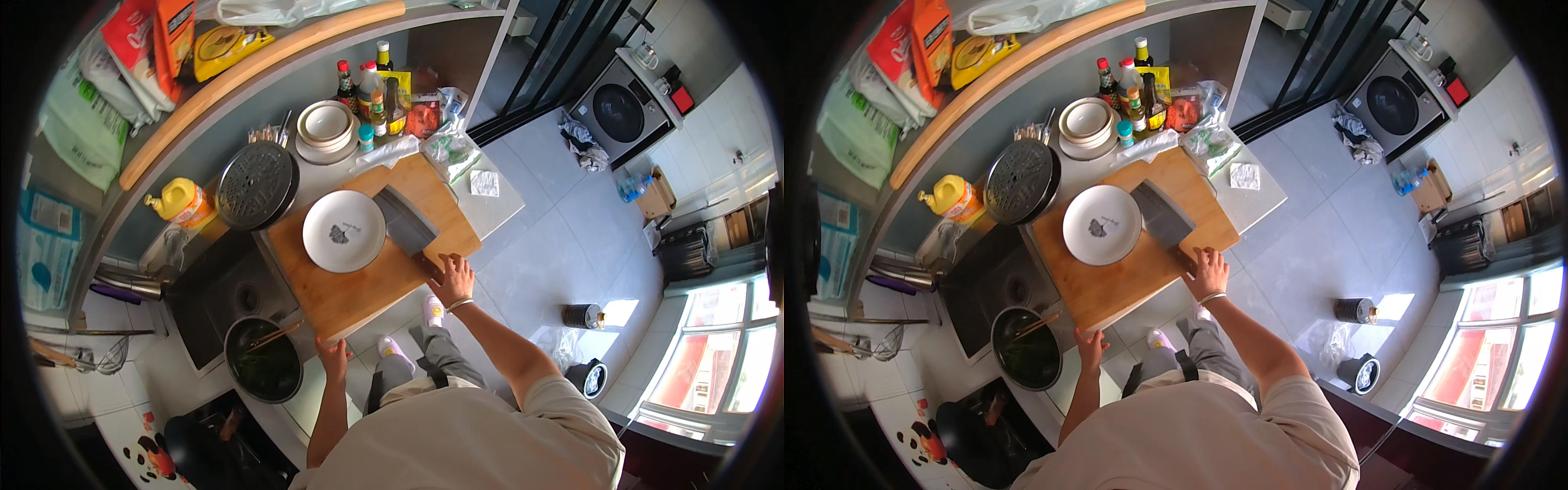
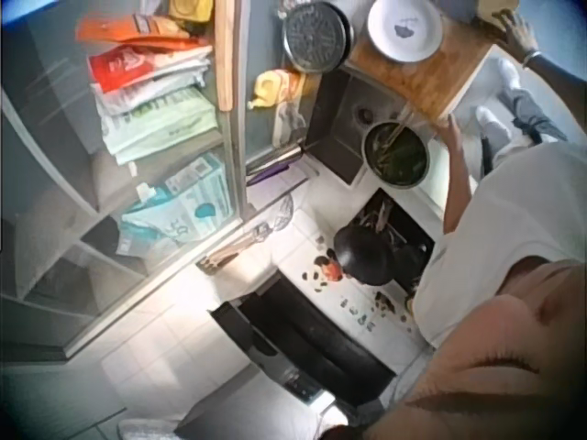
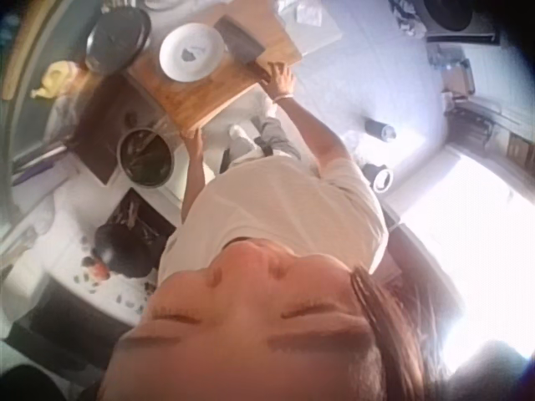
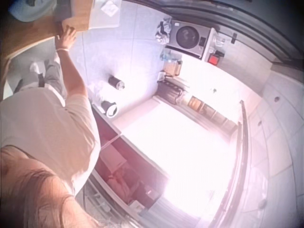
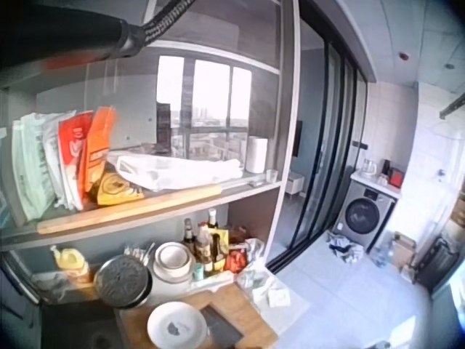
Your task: The person walks through a living area, retrieves clothing from a wardrobe, places the items on a bed, and then moves to a kitchen area where they wash their hands, check a pot on the stove, and wipe a cutting board by hand with a cloth.
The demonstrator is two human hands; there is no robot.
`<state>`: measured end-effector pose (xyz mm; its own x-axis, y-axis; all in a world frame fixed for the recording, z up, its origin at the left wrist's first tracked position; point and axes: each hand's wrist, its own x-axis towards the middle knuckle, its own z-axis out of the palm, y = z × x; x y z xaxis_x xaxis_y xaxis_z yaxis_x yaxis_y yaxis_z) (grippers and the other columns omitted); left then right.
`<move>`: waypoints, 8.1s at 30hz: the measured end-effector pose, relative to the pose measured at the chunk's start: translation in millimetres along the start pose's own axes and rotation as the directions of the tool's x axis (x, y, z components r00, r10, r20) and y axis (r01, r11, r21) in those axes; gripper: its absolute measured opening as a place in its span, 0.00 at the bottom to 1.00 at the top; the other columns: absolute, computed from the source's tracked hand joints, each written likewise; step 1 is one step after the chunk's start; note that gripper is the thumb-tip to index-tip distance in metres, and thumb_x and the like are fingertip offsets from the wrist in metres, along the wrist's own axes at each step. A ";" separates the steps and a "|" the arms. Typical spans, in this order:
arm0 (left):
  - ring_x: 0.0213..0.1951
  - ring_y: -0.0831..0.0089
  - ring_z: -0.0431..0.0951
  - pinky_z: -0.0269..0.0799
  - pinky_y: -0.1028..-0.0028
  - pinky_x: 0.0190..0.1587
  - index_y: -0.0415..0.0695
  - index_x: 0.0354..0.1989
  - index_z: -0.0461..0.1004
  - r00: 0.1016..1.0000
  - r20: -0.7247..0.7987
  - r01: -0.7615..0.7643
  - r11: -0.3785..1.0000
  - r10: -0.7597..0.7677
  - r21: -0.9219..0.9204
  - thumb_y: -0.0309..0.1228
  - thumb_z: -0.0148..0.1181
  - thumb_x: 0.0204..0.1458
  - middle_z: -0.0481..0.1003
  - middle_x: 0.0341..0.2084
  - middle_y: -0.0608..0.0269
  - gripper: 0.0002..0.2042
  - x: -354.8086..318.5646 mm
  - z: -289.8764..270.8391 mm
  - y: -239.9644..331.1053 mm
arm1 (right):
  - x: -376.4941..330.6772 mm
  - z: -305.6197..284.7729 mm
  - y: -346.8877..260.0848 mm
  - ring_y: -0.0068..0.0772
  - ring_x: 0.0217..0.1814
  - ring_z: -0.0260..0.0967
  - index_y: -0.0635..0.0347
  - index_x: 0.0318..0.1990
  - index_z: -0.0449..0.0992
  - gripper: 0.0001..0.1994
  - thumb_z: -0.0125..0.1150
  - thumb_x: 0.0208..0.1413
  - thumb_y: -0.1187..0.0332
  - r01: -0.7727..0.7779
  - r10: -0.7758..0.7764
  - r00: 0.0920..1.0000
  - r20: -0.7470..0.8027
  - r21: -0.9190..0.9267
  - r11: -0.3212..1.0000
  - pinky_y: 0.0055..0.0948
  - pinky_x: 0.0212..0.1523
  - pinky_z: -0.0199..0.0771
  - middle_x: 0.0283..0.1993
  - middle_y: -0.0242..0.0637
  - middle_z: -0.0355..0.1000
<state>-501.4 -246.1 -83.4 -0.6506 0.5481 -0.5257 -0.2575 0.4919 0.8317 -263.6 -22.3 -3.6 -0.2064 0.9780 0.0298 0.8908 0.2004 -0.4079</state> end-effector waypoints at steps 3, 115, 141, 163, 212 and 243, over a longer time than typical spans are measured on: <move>0.16 0.74 0.71 0.62 0.80 0.15 0.53 0.57 0.38 0.980 0.010 0.198 0.980 -0.198 0.015 0.32 0.52 0.48 0.72 0.23 0.59 0.32 6.0 -2.5 9.6 | 27.8 0.6 6.1 0.43 0.57 0.50 0.51 0.53 0.59 0.34 0.63 0.35 0.57 -0.028 0.031 0.998 -0.063 0.038 0.999 0.39 0.51 0.53 0.55 0.39 0.54; 0.31 0.76 0.72 0.67 0.77 0.39 0.38 0.44 0.66 0.963 0.248 -0.061 0.984 0.102 -0.170 0.27 0.47 0.52 0.71 0.26 0.60 0.11 -28.2 375.8 179.5 | 205.8 -61.2 231.1 0.38 0.64 0.43 0.63 0.58 0.53 0.27 0.48 0.52 0.60 0.386 -0.477 0.693 0.541 0.280 0.879 0.37 0.61 0.43 0.62 0.44 0.48; 0.31 0.76 0.72 0.68 0.78 0.34 0.40 0.42 0.65 0.953 0.242 -0.108 0.952 0.180 -0.286 0.25 0.48 0.51 0.72 0.27 0.60 0.10 -59.5 281.7 143.7 | 199.0 -52.6 159.6 0.45 0.60 0.50 0.49 0.57 0.55 0.30 0.55 0.45 0.56 0.535 -0.391 0.699 0.598 -0.076 0.841 0.38 0.54 0.58 0.63 0.44 0.43; 0.26 0.75 0.73 0.68 0.76 0.30 0.41 0.38 0.68 0.739 -0.673 -0.287 0.884 -0.041 -0.369 0.31 0.50 0.47 0.73 0.23 0.61 0.10 -217.6 238.0 49.8 | 52.4 -38.1 32.8 0.32 0.46 0.65 0.62 0.31 0.69 0.06 0.52 0.43 0.79 -0.019 -0.584 -0.477 0.657 0.656 0.754 0.27 0.46 0.64 0.41 0.42 0.70; 0.30 0.75 0.74 0.69 0.78 0.34 0.39 0.29 0.68 0.808 0.524 -0.319 0.948 0.268 0.007 0.29 0.57 0.45 0.73 0.25 0.61 0.07 -21.4 883.1 255.5 | 468.9 -241.9 599.1 0.33 0.44 0.68 0.58 0.46 0.68 0.15 0.52 0.52 0.65 -0.197 -0.400 0.545 0.737 0.576 0.794 0.29 0.47 0.67 0.41 0.42 0.71; 0.31 0.73 0.74 0.71 0.76 0.35 0.37 0.35 0.68 0.768 0.562 -0.294 0.949 0.305 -0.113 0.25 0.53 0.48 0.73 0.28 0.59 0.07 731.7 1140.3 776.0 | 1368.5 -108.6 370.6 0.32 0.34 0.69 0.61 0.29 0.72 0.06 0.53 0.44 0.70 -0.065 -0.385 0.769 0.510 0.661 0.747 0.27 0.38 0.69 0.31 0.38 0.72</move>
<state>-362.6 1308.1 -26.6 -0.1768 0.9518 -0.2507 -0.1334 0.2291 0.9642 -171.8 1396.7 -14.8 -0.7084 0.6454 -0.2857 0.4112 0.0484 -0.9103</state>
